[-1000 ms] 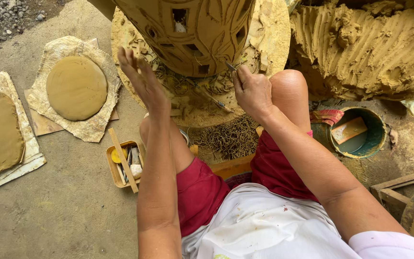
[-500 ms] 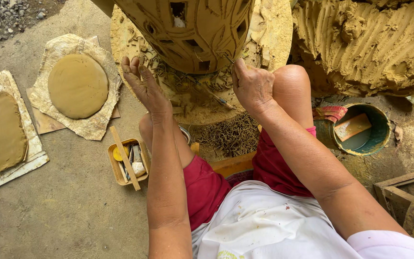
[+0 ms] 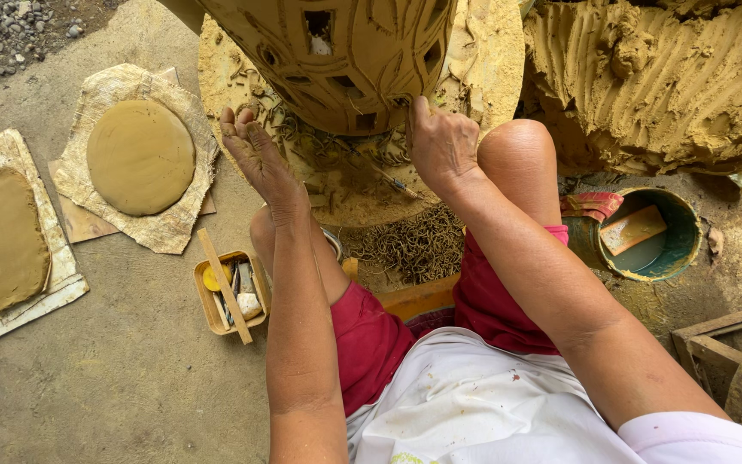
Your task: The person carves decorative floral and geometric patterns into a large clay vessel using a small metal carving tool, removing excess clay by hand.
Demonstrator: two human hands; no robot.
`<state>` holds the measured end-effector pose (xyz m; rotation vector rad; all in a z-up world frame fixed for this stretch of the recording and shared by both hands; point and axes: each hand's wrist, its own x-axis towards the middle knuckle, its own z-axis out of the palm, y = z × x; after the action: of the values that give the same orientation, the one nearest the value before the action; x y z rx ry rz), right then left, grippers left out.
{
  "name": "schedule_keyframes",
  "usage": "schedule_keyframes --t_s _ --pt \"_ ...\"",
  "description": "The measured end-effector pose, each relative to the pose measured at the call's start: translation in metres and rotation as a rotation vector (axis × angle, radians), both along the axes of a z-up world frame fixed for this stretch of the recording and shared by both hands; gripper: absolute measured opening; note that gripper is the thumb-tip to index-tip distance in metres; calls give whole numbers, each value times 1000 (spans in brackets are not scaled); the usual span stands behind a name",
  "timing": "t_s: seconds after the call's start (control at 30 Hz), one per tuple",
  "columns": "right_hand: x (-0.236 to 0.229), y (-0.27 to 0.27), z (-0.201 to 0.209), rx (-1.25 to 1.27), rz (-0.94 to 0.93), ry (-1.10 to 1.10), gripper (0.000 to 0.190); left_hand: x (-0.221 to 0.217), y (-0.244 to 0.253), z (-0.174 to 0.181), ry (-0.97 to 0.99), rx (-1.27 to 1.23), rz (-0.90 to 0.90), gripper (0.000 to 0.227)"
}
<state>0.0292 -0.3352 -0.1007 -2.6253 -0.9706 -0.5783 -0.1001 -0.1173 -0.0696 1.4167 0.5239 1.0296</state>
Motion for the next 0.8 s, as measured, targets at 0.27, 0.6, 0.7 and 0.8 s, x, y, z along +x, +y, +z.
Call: schedule_keyframes --t_s 0.27,0.6,0.7,0.8 --pt "-19 -16 -1 88 81 -2 27 -2 -1 0 37 -48 15 70" --pt "-12 -13 -1 -35 -1 -8 21 -2 2 3 35 -68 7 70" --pt "-10 -8 -10 -99 -34 -27 13 -9 1 2 1 -75 -20 68" --pt "4 2 -11 -123 -30 -98 7 -11 4 7 68 14 -10 66"
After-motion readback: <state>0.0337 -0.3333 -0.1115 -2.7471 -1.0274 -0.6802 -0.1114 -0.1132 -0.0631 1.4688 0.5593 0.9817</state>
